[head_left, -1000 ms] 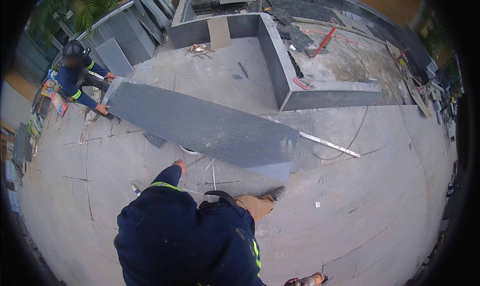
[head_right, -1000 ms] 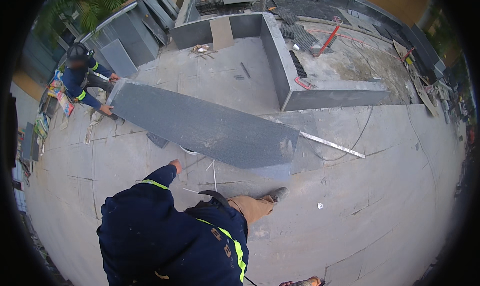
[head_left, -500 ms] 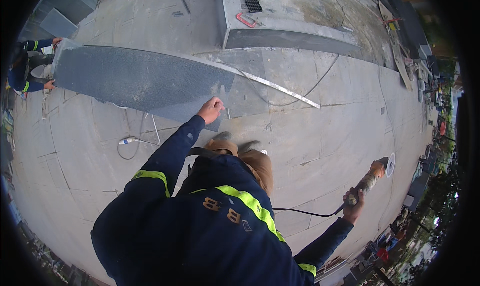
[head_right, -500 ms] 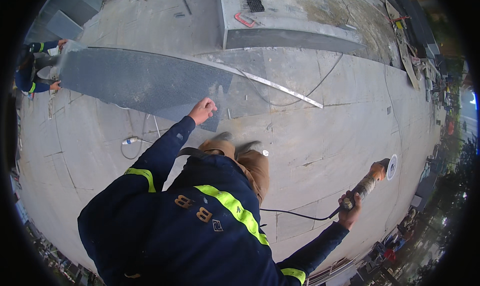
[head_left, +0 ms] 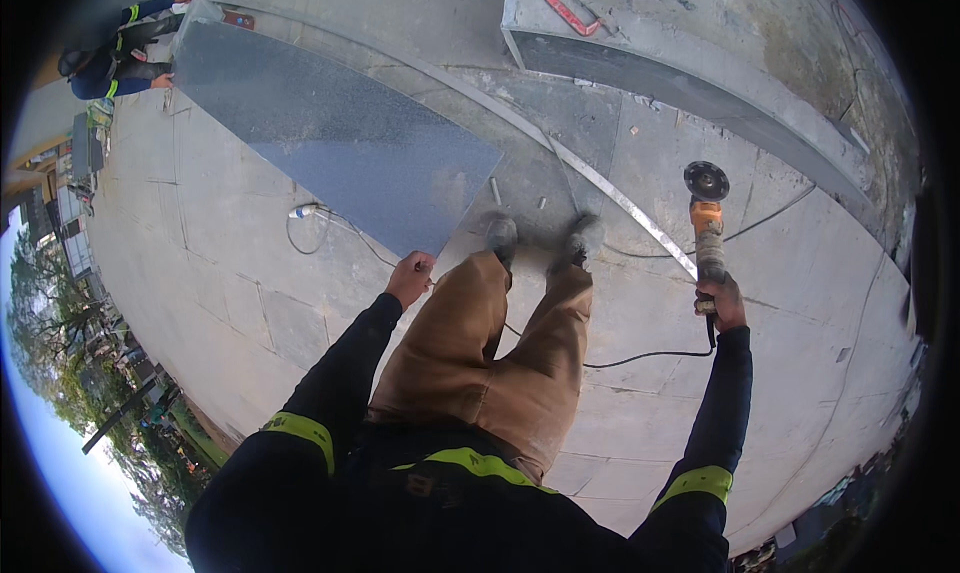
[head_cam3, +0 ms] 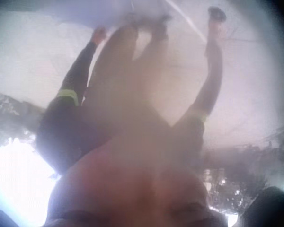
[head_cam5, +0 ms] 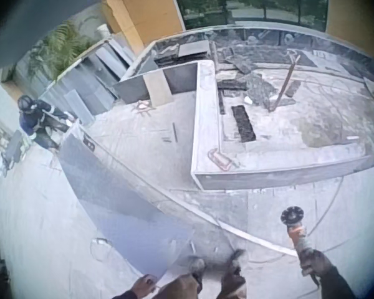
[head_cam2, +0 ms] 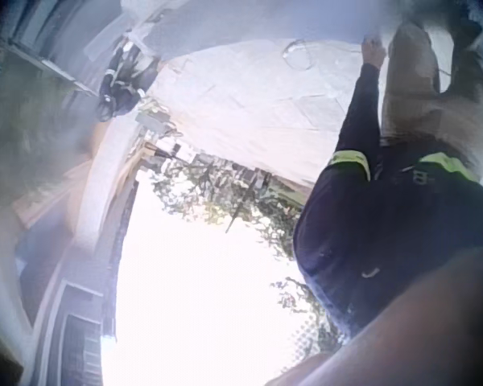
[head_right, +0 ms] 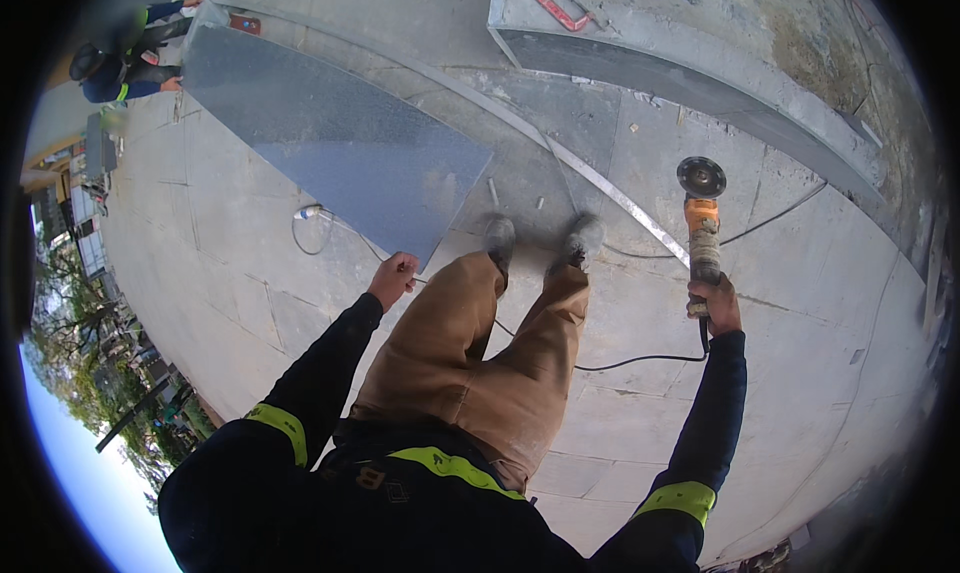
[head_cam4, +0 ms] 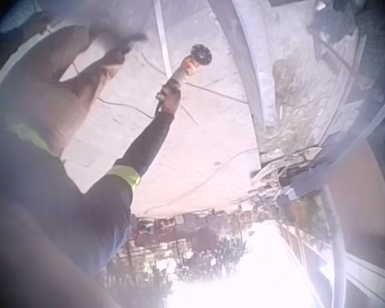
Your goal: The person uses an angle grinder to cut a large stone slab while a coworker holds it steady. The person positions the tool, cuts along the slab's edge, and then moves the cut piece aside.
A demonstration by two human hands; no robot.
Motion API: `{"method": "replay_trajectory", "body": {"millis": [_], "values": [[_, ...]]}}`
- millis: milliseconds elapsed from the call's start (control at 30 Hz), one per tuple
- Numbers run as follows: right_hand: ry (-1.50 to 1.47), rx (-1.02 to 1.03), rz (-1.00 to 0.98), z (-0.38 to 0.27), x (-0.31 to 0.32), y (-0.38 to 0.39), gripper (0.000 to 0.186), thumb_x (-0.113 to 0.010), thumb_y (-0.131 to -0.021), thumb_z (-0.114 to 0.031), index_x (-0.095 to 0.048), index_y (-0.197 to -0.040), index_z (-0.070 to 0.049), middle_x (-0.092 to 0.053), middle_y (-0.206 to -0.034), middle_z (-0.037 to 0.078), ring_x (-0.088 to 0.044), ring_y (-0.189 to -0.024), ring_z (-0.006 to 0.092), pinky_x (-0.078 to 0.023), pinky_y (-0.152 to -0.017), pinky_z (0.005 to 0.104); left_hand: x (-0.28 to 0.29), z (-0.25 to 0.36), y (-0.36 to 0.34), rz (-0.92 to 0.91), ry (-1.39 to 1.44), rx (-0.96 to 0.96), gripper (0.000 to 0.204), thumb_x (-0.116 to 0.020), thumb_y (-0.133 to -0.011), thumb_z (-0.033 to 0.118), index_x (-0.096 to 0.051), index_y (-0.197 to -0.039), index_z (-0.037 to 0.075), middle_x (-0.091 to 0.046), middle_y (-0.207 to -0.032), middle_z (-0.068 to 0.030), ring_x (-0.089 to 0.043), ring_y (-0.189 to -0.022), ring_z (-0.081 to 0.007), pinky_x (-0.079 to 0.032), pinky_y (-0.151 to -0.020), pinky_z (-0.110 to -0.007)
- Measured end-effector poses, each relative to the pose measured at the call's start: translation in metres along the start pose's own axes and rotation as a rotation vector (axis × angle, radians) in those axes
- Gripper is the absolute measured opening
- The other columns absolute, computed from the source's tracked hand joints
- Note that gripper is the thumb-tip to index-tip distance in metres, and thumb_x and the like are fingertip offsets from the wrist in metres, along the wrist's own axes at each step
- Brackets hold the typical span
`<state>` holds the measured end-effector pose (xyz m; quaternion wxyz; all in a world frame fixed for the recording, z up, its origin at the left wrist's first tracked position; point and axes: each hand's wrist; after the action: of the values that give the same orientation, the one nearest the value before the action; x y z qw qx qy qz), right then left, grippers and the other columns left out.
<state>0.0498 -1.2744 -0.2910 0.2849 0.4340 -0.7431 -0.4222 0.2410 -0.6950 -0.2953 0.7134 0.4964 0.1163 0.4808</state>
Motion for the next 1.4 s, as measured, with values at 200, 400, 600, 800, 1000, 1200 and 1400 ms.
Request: {"method": "replay_trajectory", "body": {"millis": [200, 400, 600, 800, 1000, 1200, 1400], "values": [[0.565, 0.125, -0.043, -0.008, -0.042, -0.227, 0.044, -0.076, -0.065, -0.013, -0.059, -0.103, 0.003, -0.063, -0.081, 0.008, -0.06, -0.064, 0.0176, -0.05, -0.059, 0.0321, -0.186, -0.028, -0.138, -0.123, -0.065, -0.196, 0.017, -0.053, -0.095, 0.005, -0.063, -0.108, 0.003, -0.062, -0.077, -0.006, -0.059, -0.064, -0.0134, -0.049, -0.061, -0.031], [0.846, 0.176, -0.18, -0.038, -0.092, -0.385, 0.052, -0.076, -0.062, -0.018, -0.061, -0.107, 0.003, -0.065, -0.087, 0.011, -0.062, -0.075, 0.021, -0.05, -0.069, 0.033, -0.28, -0.009, -0.301, 0.026, 0.147, -0.075, 0.019, -0.064, -0.092, 0.009, -0.066, -0.109, 0.001, -0.066, -0.084, -0.0031, -0.06, -0.069, -0.0087, -0.049, -0.059, -0.023], [0.743, 0.171, -0.292, -0.029, -0.101, -0.458, 0.052, -0.073, -0.067, -0.015, -0.058, -0.115, -0.002, -0.058, -0.085, 0.003, -0.056, -0.071, 0.0144, -0.047, -0.065, 0.0292, -0.298, 0.054, -0.412, -0.016, 0.501, -0.169, 0.023, -0.06, -0.093, 0.004, -0.064, -0.113, -0.005, -0.065, -0.095, -0.0097, -0.064, -0.079, -0.0139, -0.053, -0.069, -0.025], [0.699, 0.147, -0.341, -0.017, -0.06, -0.498, 0.059, -0.072, -0.067, -0.007, -0.057, -0.124, -0.004, -0.057, -0.089, 0.002, -0.055, -0.074, 0.0142, -0.048, -0.069, 0.0284, -0.315, 0.078, -0.466, 0.008, 0.361, -0.23, 0.035, -0.066, -0.091, 0.007, -0.06, -0.124, -0.002, -0.065, -0.111, -0.0149, -0.065, -0.089, -0.0169, -0.054, -0.074, -0.029], [1.098, 0.425, -0.017, 0.011, -0.021, -0.531, 0.066, -0.077, -0.072, -0.014, -0.055, -0.133, -0.008, -0.068, -0.113, 0.019, -0.067, -0.101, 0.0306, -0.054, -0.086, 0.0399, -0.309, 0.053, -0.421, 0.047, 0.08, -0.284, 0.043, -0.066, -0.092, 0.012, -0.055, -0.132, 0.001, -0.063, -0.121, -0.0158, -0.064, -0.092, -0.0182, -0.053, -0.074, -0.03], [0.95, 0.473, 0.567, 0.077, -0.128, -0.438, 0.049, -0.069, -0.084, -0.026, -0.056, -0.125, -0.001, -0.066, -0.112, 0.021, -0.063, -0.105, 0.0363, -0.049, -0.089, 0.0446, -0.23, -0.021, -0.258, -0.342, -0.057, -0.068, 0.031, -0.057, -0.098, 0.019, -0.06, -0.121, -0.001, -0.068, -0.116, -0.0163, -0.064, -0.11, -0.0244, -0.049, -0.096, -0.034], [-0.123, -0.069, -0.135, 0.083, -0.33, -0.277, 0.06, -0.06, -0.096, -0.046, -0.05, -0.134, -0.001, -0.063, -0.116, 0.014, -0.061, -0.101, 0.0246, -0.049, -0.089, 0.0397, -0.131, -0.159, -0.099, 0.075, 0.406, 0.471, 0.031, -0.058, -0.092, 0.013, -0.065, -0.117, -0.003, -0.067, -0.113, -0.0163, -0.066, -0.104, -0.0244, -0.053, -0.089, -0.039]]}}
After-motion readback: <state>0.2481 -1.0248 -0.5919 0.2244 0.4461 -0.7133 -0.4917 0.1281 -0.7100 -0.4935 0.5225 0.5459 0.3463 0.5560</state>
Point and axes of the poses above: each hand's wrist, its own y-axis away from the middle knuckle, its own x-axis out of the back of the hand, z = x × y
